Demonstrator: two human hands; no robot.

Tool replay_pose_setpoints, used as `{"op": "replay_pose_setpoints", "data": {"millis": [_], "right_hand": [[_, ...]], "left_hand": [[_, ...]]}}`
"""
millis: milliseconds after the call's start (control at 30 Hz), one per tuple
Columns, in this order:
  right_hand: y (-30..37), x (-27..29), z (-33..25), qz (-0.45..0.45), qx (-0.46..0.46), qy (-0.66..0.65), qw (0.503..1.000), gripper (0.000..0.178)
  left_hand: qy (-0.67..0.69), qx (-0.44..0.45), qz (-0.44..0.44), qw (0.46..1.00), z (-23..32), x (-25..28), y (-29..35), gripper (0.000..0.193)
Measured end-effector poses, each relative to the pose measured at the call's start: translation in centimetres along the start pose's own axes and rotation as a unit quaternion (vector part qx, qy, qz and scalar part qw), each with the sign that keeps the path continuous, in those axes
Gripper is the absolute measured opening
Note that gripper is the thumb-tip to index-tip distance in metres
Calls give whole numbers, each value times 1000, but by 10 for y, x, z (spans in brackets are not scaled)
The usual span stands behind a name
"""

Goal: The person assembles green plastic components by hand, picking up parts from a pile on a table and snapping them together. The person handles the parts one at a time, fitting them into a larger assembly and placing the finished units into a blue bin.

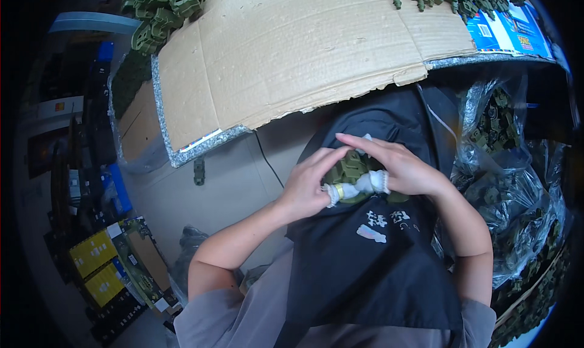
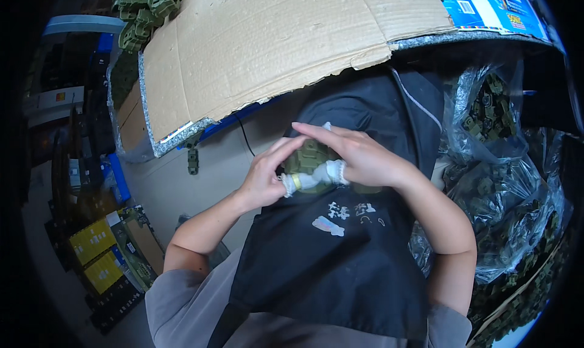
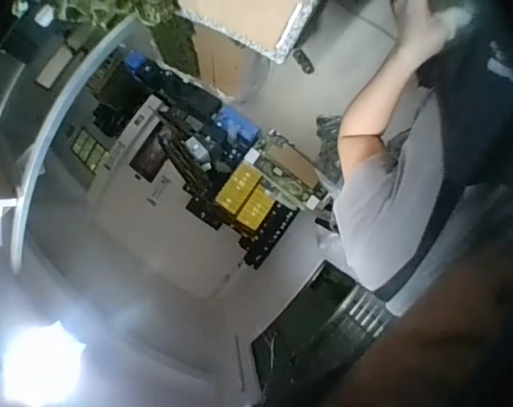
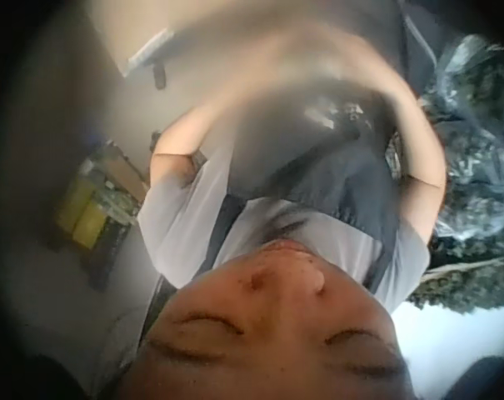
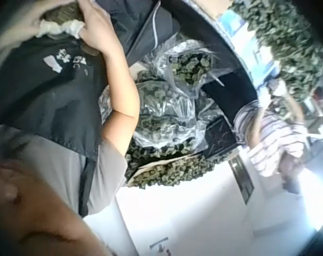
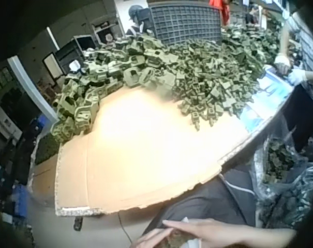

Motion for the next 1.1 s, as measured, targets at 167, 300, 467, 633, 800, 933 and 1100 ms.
{"op": "replay_pose_setpoints", "data": {"millis": [167, 300, 467, 633, 800, 933, 1100], "right_hand": [[13, 2, 20, -31, -92, 38, 995, 69], [34, 60, -13, 217, -59, -193, 955, 67], [61, 74, -14, 313, -46, -77, 945, 77], [65, 109, -80, 230, 74, 155, 958, 70], [92, 131, -79, 295, 72, 132, 944, 73], [111, 139, -64, 361, 63, 15, 930, 70], [126, 146, -55, 251, 56, 6, 966, 67]], "left_hand": [[4, 22, -48, 999, -1, -9, -13, 66], [153, -119, 24, 981, 38, 14, -26, 96], [297, -130, 12, 946, 53, -20, -56, 85], [23, -191, -81, 978, 89, -16, -60, 67], [-135, -213, -81, 964, 107, 27, -64, 100], [222, -213, -81, 948, 110, 41, -62, 138], [46, -293, -110, 949, 113, 21, -67, 133]]}}
Point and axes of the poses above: each hand's wrist, its own y-axis away from the middle knuckle, its own x-axis out of the back of the hand, z = x × y, the point moved 8 cm from there along -y, towards the middle knuckle, and after that the axes turned 7 degrees about y, right-handed, at the moved point
